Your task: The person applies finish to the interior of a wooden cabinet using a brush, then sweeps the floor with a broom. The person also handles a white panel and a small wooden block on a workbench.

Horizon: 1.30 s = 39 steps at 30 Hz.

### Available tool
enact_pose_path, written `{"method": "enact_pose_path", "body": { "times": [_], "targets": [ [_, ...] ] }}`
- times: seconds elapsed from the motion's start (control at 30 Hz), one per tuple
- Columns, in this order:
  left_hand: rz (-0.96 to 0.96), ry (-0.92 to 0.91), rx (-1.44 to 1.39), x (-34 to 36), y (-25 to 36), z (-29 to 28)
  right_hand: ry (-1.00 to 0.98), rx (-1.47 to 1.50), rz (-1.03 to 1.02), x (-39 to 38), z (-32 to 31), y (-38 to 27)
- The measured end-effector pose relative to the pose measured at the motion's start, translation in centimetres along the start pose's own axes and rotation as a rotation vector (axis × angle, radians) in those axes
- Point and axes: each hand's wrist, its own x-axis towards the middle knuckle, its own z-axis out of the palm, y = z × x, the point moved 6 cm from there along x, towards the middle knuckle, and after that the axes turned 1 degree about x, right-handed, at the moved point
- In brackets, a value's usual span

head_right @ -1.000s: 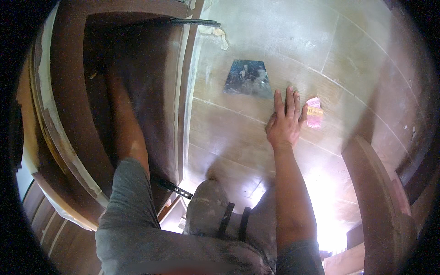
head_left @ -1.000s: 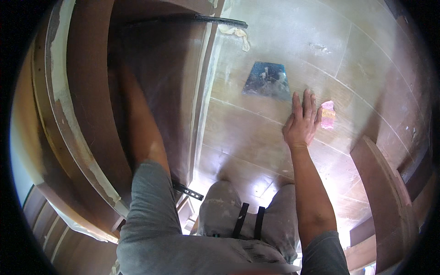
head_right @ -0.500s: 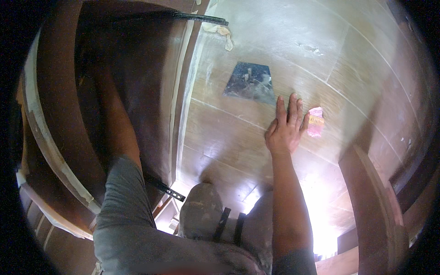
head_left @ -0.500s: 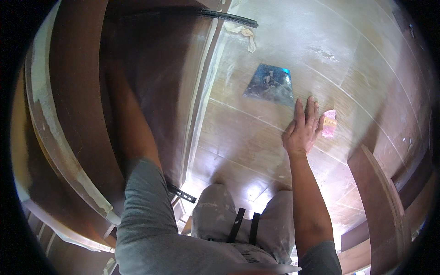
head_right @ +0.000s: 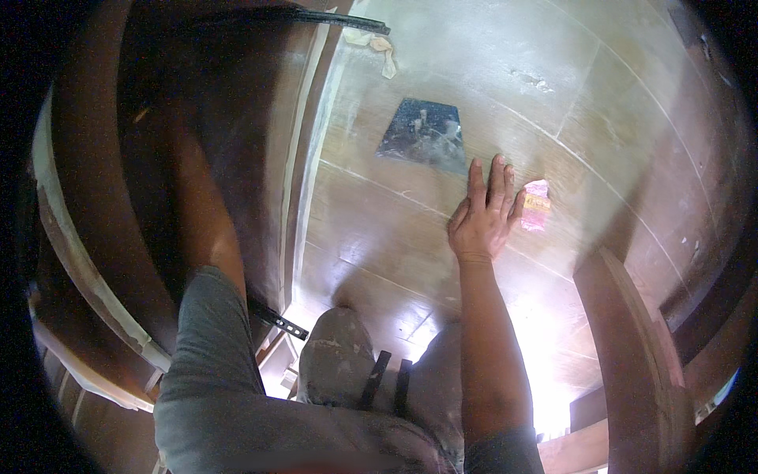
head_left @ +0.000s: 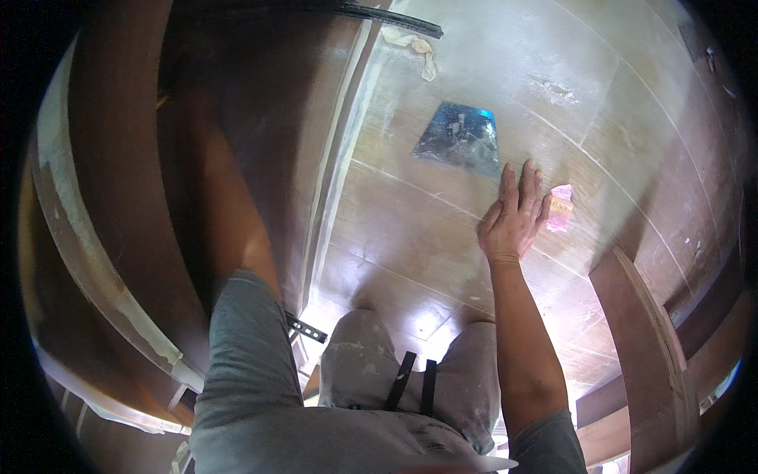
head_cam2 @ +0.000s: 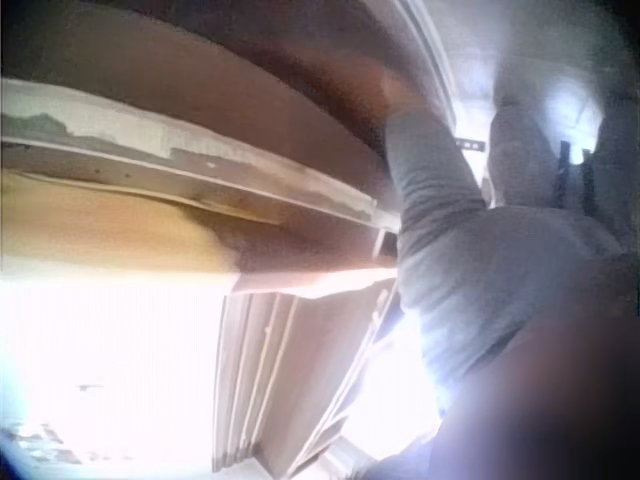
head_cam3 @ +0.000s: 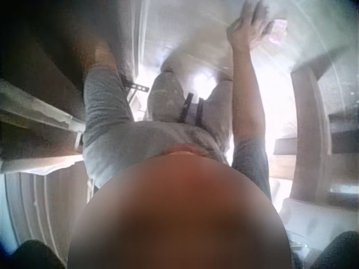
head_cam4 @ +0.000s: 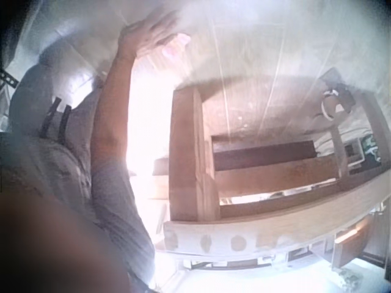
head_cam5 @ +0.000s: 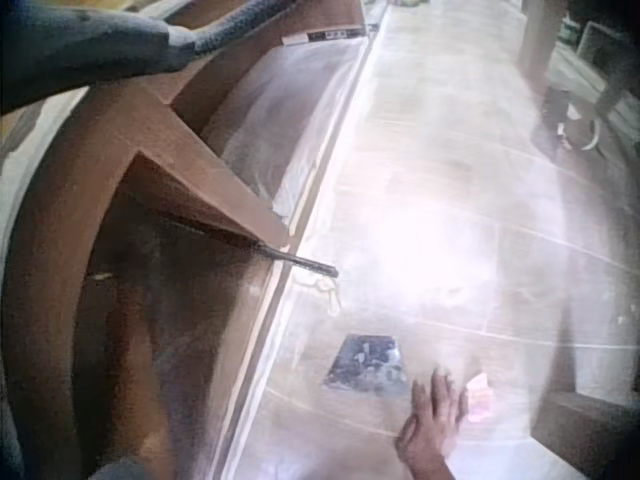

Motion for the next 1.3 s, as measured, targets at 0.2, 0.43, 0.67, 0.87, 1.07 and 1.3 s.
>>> {"method": "enact_pose_path", "body": {
  "times": [0.2, 0.43, 0.67, 0.87, 1.07, 1.3],
  "targets": [
    [0.052, -0.235, -0.309, -16.7, 10.7, 7.2, 0.003, -0.004, 0.01, 0.1, -0.2, -0.2],
    [-0.178, 0.01, -0.768, -17.7, 7.6, 2.2, 0.021, 0.008, -0.001, 0.1, -0.3, -0.3],
    [-0.48, 0.21, -0.854, -11.2, 2.3, 8.1, -0.004, -0.019, 0.005, 0.1, -0.2, -0.2],
    [-0.713, -0.214, -1.29, -29.2, 15.0, 9.5, -0.001, -0.025, 0.013, 0.2, -0.3, -0.4],
    [-0.613, 0.089, -1.355, -22.8, 14.7, 5.7, 0.016, -0.001, 0.001, 0.2, -0.3, -0.2],
    [-0.688, -0.316, -1.151, -27.7, 18.6, 8.1, 0.048, 0.029, -0.011, 0.0, -0.6, -0.3]
  ]
}}
